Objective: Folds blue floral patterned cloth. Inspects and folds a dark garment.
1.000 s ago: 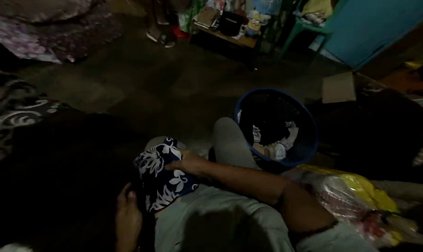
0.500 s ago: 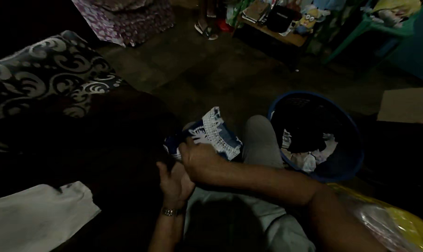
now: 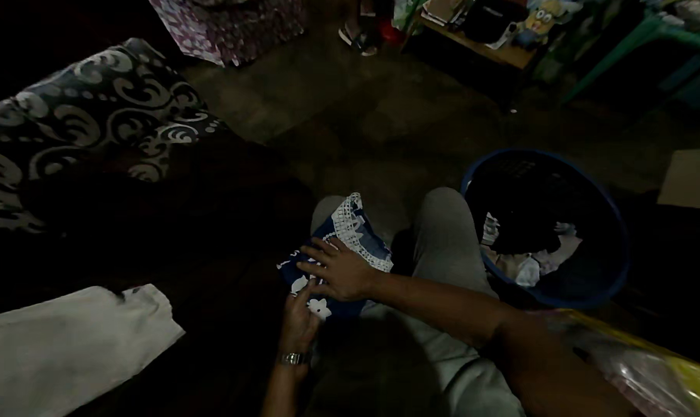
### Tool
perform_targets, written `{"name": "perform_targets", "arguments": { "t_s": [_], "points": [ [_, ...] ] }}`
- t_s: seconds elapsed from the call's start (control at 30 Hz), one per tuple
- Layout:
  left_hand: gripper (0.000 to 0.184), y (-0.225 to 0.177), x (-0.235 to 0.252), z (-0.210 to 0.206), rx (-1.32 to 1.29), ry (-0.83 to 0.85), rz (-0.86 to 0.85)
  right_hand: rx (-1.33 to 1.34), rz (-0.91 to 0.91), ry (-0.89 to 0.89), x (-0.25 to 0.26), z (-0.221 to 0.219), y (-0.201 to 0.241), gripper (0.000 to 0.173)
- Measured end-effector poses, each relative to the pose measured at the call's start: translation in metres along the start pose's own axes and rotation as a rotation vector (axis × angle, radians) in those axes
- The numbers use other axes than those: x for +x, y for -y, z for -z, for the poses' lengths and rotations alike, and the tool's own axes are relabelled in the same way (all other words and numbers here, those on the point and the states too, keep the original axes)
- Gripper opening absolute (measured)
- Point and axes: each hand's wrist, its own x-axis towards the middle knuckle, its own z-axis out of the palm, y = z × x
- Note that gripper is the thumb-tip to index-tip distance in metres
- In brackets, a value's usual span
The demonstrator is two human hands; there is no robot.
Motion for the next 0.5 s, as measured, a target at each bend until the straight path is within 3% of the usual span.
{"name": "perform_targets", "arguments": {
  "t_s": [0.23,0.37,0.5],
  "points": [
    [0.023,0.001,0.001,-0.002,-0.027,0.054,0.006,-0.068,-0.12,-0.124,-0.005,0.011,-0.049,0.047],
    [0.024,-0.002,-0.002,-0.001,-0.08,0.041,0.005,-0.117,-0.192,-0.052,-0.008,0.02,-0.026,0.052],
    [0.036,-0.006,0.001,0.009,-0.155,0.102,0.043,-0.017,0.117,-0.01,-0.026,0.003,0.007,0.068]
  ]
}}
